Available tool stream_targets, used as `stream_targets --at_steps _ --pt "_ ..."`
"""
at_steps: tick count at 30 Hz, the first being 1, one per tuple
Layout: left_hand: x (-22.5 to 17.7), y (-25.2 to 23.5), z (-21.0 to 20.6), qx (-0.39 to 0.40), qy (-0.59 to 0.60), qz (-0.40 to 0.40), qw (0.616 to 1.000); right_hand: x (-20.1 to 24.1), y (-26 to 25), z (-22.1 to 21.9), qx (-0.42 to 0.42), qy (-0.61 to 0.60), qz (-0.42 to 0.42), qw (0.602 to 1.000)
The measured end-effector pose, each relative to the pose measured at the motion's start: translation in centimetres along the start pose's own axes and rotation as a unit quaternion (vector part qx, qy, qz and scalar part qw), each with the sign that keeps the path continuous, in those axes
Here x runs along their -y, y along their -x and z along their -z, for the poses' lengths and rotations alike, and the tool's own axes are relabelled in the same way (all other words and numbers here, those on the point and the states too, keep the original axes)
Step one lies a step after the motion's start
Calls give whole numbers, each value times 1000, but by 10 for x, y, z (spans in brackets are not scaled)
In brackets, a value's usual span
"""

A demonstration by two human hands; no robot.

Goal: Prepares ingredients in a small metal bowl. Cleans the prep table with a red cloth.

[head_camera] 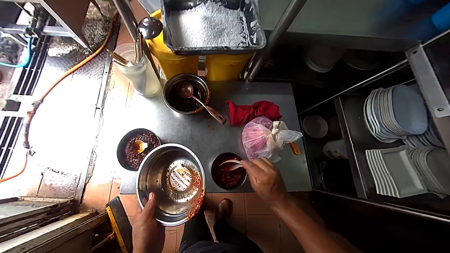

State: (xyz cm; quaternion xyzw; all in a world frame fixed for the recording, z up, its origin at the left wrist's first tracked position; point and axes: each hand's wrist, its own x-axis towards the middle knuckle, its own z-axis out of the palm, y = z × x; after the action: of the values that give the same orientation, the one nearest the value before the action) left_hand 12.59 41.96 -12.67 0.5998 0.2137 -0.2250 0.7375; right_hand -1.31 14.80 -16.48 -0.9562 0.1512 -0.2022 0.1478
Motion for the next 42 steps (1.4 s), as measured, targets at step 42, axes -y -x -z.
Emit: stream_targets --at_steps 42 --pt "73 -9 -88 37 -343 -531 774 1 50 5 -164 -99 -46 980"
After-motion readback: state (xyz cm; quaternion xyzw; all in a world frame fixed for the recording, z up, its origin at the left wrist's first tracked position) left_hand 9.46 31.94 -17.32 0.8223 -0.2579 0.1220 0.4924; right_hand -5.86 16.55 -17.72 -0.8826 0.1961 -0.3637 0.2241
